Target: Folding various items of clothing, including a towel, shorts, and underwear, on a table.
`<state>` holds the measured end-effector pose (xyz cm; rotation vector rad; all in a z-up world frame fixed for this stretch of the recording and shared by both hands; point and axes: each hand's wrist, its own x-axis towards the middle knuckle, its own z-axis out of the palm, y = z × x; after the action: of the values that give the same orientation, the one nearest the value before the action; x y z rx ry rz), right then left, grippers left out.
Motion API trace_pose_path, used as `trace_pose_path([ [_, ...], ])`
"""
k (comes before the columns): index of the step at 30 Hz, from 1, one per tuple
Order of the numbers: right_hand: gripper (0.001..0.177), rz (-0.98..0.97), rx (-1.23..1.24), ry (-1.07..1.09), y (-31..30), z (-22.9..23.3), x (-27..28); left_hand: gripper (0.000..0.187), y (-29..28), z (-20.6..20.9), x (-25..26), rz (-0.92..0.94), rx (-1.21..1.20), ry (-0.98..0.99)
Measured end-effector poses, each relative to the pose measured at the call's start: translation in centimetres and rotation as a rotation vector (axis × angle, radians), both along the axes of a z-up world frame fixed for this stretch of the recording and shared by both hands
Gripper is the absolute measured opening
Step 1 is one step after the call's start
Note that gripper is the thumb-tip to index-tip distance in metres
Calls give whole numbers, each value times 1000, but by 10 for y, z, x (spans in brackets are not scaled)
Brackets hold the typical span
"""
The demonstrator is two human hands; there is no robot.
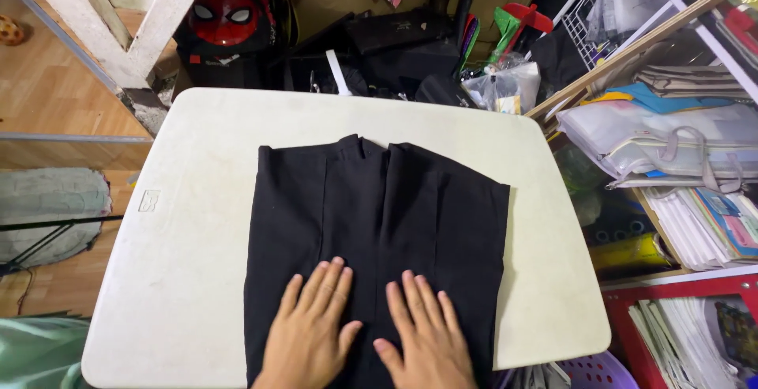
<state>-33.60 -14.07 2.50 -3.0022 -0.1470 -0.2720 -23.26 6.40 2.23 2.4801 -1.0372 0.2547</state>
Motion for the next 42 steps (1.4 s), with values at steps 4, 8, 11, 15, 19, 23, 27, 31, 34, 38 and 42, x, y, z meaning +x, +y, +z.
trace_pose_path([
  [4,81,-87,-59,75,-47,-3,-12,75,33,-2,20,28,-7,-56],
  [8,82,-245,-104,111,-81,1,-22,78,51,5,29,177,74,-77],
  [11,78,-365,-148,145,-91,0,-21,81,49,15,37,348,207,-15],
  [15,78,-425,-153,-4,-57,24,-1,79,25,34,44,390,157,-26],
  [19,68,-235,24,-174,-15,46,42,70,-28,43,52,80,-95,-97],
  [23,65,-91,85,-34,-11,25,92,64,-68,0,78,-25,-59,-88],
  [27,66,-100,8,25,-27,17,92,69,-56,6,89,-15,-44,-82],
  [31,70,-244,-86,5,-65,14,81,68,-38,12,106,131,27,-96],
  [34,72,-365,-136,5,-100,2,70,67,-23,10,118,222,67,-105],
  [38,71,-529,-123,66,-139,-6,66,68,-11,5,139,300,60,-111],
  [42,71,-603,-51,88,-147,0,68,68,-7,-7,157,423,75,-122],
])
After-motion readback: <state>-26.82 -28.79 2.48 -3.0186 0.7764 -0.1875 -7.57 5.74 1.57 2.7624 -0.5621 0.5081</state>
